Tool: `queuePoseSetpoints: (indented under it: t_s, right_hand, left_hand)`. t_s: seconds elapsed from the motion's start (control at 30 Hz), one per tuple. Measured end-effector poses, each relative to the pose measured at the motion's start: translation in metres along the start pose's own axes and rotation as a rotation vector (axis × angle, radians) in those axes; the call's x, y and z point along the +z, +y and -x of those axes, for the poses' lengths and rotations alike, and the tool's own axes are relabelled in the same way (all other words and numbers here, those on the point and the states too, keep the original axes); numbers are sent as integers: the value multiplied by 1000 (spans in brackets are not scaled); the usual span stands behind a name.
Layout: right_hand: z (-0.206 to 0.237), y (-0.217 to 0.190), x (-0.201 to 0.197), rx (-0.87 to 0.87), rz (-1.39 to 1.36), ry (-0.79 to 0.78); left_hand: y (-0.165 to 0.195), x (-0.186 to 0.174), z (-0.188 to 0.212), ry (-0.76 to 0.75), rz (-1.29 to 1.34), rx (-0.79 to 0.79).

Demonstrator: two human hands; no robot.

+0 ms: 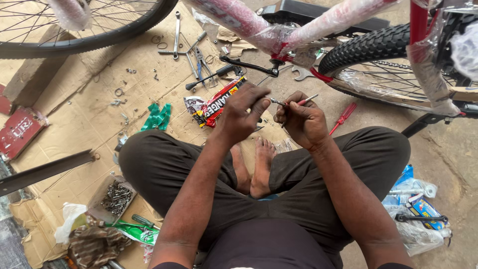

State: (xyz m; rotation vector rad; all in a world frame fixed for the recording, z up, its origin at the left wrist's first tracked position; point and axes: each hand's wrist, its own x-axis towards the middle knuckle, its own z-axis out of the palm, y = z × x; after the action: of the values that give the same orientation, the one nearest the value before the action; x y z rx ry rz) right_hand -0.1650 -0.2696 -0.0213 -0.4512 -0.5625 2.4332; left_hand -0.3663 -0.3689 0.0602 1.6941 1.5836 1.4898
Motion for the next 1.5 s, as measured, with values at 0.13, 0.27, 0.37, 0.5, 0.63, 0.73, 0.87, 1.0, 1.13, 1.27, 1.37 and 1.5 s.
queuePoseSetpoints:
  t_s: [0.13, 0.27, 0.37, 0.5, 0.63, 0.73, 0.87, 1.0, 1.13, 1.27, 1.37, 1.5]
  right_hand:
    - [2, -6, -5, -22, -23, -3]
    - [-2, -8, -6, -28, -56, -68]
    - [-4, -8, -4, -39, -42, -83]
    - [1, -12, 2, -44, -5, -41]
    - [4, -19, 9, -22, 21, -40]
    - [0, -22, 15, -42, 63, -20]
    - [-6, -30, 24, -65, 31, -70]
    - [-15, -46, 43, -150, 141, -77]
    - [-27, -54, 67, -246, 309, -25]
    - [-24, -48, 80, -319, 345, -12]
    - [-19, -40, 80, -372, 378, 34]
    - [-24, -27, 79, -433, 420, 99]
  left_hand:
    - [-48, 6, 8, 195, 59, -183]
    - [-110, 51, 18, 269, -245, -535]
    - [-136, 86, 37, -86, -581, -606]
    - [-149, 104, 66, -421, -685, -764]
    - [-151, 99, 72, -431, -684, -886]
    - [-146, 84, 48, -602, -663, -844]
    - [-103, 24, 10, -573, -599, -792]
    - [-37, -62, -25, -117, -550, -435]
    - [5, -94, -51, 195, -626, -33]
    - [9, -72, -54, 398, -695, 144]
    - [0, -59, -49, 351, -766, 100]
    - [-7, -51, -46, 342, -788, 130]
